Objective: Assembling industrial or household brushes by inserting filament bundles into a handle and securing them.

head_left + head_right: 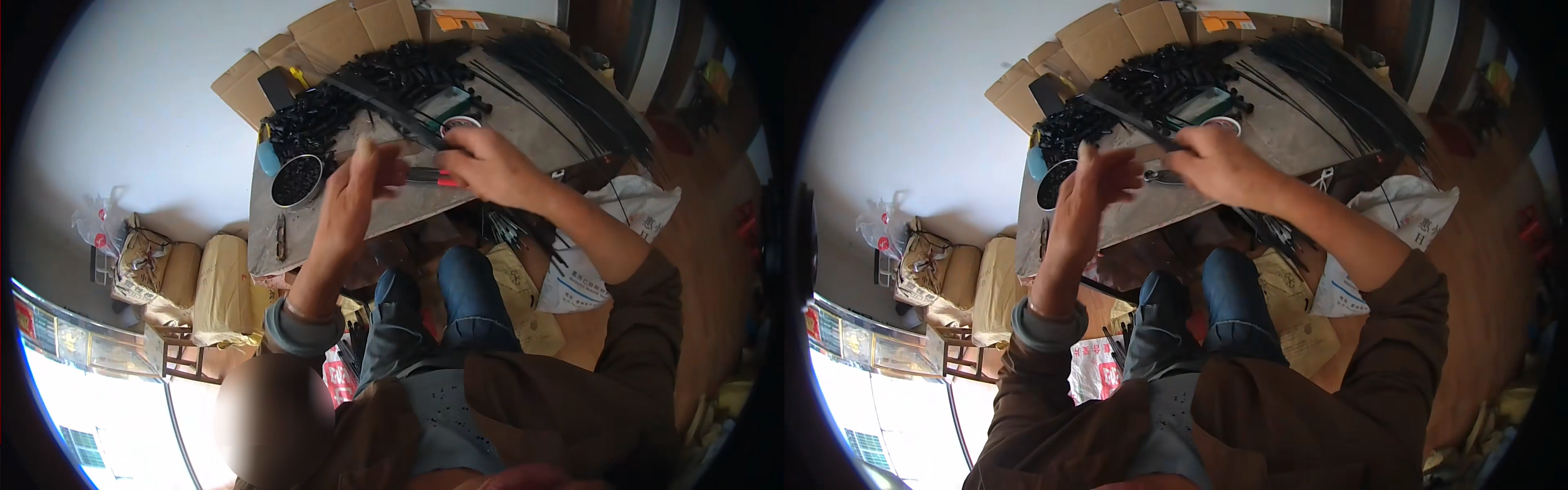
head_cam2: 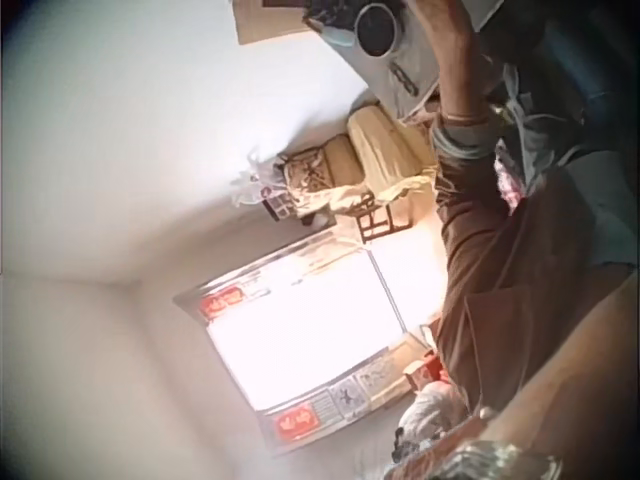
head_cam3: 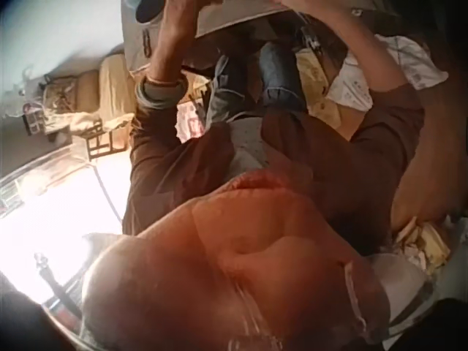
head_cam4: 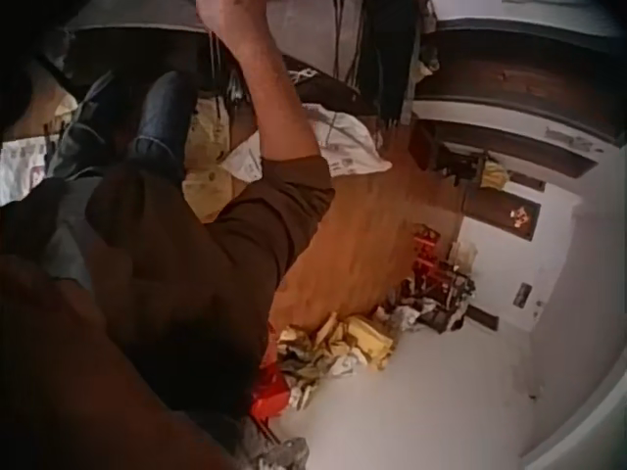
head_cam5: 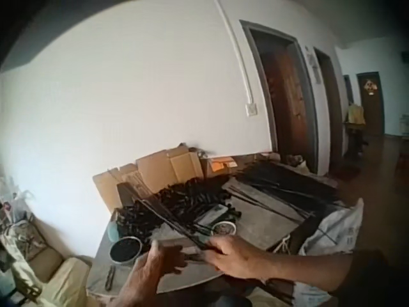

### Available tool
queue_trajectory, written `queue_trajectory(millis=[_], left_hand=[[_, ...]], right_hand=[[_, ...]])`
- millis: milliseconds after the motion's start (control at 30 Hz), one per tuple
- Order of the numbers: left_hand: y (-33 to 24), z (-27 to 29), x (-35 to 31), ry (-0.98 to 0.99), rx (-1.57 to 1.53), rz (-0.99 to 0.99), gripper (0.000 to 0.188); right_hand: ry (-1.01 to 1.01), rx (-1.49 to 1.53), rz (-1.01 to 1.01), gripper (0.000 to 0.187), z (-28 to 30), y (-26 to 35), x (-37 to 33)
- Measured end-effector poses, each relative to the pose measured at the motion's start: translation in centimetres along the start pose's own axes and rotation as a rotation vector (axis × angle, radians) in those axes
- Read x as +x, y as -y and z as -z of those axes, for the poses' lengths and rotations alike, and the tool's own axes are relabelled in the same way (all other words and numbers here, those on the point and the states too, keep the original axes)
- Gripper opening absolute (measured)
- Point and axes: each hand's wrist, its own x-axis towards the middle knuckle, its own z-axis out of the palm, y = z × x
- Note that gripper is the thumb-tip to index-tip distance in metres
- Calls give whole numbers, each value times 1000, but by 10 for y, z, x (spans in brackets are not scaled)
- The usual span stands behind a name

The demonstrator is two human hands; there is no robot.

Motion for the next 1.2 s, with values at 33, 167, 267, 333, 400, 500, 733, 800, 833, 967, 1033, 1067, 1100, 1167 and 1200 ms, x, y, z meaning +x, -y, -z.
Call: queue_trajectory(millis=[33, 167, 267, 333, 400, 500, 733, 800, 833, 967, 1033, 1067, 1100, 1167, 1200], left_hand=[[-5, -17, 6, 7, -207, 127, 42], [-14, -26, 50, -123, -668, 49, 32], [-9, 20, 86, 101, -655, -37, 35], [-8, 26, 86, 109, -662, -30, 38], [-10, 14, 81, 117, -666, -26, 42], [-17, 8, 64, -45, -429, 84, 45], [-16, -16, 66, 46, -205, 189, 40], [-9, 5, 73, 157, -349, 198, 44], [-4, 19, 79, 237, -481, 204, 47], [-3, 1, 79, 80, -282, 70, 40], [-5, -10, 77, 54, -331, 49, 37], [-4, -14, 77, 36, -381, 36, 34], [3, -5, 82, 86, -396, 26, 36], [3, -3, 82, 72, -401, 19, 37], [4, -4, 82, 67, -407, 17, 38]], right_hand=[[3, 74, 27, 15, -13, 2, -2], [-61, -10, 199, 25, -26, -2, -12], [177, 320, -37, 31, 7, -30, -6], [-157, -110, -155, 29, 53, -86, 11], [-429, -644, -274, 26, 102, -164, 9], [-583, -926, -345, 25, 135, -234, -1], [-550, -980, -495, 26, 147, -279, -7], [-590, -905, -453, 28, 143, -263, 4], [-650, -846, -457, 29, 146, -258, 6], [-712, -788, -362, 25, 166, -279, 8], [-579, 77, -489, 18, 157, -247, 8], [-577, 72, -488, 18, 145, -219, 7], [-528, 197, -393, 16, 126, -184, 8], [-432, 374, -253, 16, 89, -125, 5], [-388, 425, -208, 18, 72, -99, 0]])
